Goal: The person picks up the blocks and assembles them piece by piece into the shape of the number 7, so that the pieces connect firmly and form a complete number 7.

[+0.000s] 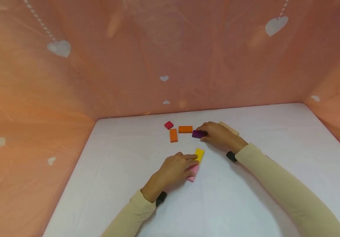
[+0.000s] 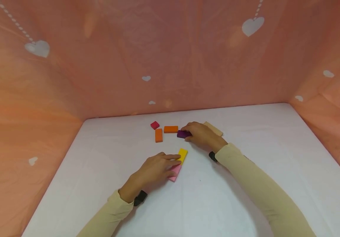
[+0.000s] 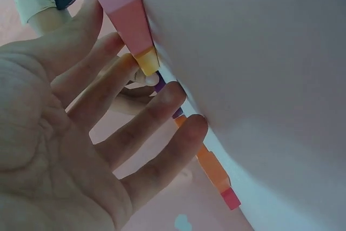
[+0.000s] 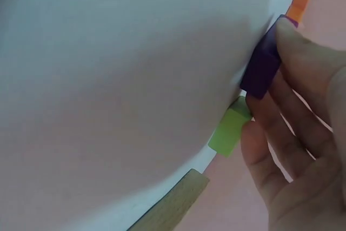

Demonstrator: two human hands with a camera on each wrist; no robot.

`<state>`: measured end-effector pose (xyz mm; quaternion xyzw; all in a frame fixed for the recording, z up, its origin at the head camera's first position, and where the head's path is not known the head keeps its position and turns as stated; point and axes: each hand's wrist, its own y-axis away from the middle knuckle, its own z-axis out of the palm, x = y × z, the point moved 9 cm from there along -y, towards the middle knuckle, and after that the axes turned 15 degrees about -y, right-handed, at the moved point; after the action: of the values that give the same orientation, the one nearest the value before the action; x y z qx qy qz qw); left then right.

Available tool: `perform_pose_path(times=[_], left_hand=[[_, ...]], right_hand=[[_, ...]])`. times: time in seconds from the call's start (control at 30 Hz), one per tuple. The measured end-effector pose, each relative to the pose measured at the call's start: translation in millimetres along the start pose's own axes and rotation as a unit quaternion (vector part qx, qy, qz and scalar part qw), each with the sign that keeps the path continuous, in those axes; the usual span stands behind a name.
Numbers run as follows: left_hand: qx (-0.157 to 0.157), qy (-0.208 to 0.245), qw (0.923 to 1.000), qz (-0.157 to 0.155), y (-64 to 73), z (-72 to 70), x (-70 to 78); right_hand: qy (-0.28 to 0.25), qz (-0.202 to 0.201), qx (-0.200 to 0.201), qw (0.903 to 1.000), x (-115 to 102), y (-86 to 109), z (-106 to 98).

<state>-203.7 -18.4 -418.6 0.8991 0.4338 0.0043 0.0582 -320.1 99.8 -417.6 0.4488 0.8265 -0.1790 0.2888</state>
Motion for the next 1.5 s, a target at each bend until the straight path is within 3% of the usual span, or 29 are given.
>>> perform_pose_path(times=[0.23,0.47,0.7,1.03,1.3,1.5], left_hand=[[0.008,0.010,0.9999,0.002,3.5,1.7,0.1],[0.006,0.016,0.9998,-0.002,1.6,0.3,-1.5],[-0.011,0.017,0.9998,-0.007,-0.9,0.2,-2.1],[-0.004,0.015,0.9999,0.000,0.2,1.2,-1.8],[-0.004,0.013,0.9999,-0.005,1.0,0.6,-3.4],[-0.012,0.017,0.9998,-0.007,-0.7,0.7,-2.5]], right_hand=[[0.023,-0.019,-0.013,0.9995,-4.3,1.2,4.1],[0.037,-0.046,0.004,0.9982,-11.0,9.9,-9.5],[0.027,-0.060,-0.010,0.9978,-8.6,15.2,-13.2],[0.029,-0.087,-0.024,0.9955,-6.4,20.1,-10.0],[-0.032,-0.106,-0.064,0.9918,-10.6,25.5,1.6],[-0.034,-0.120,-0.081,0.9889,-15.4,27.4,7.4]])
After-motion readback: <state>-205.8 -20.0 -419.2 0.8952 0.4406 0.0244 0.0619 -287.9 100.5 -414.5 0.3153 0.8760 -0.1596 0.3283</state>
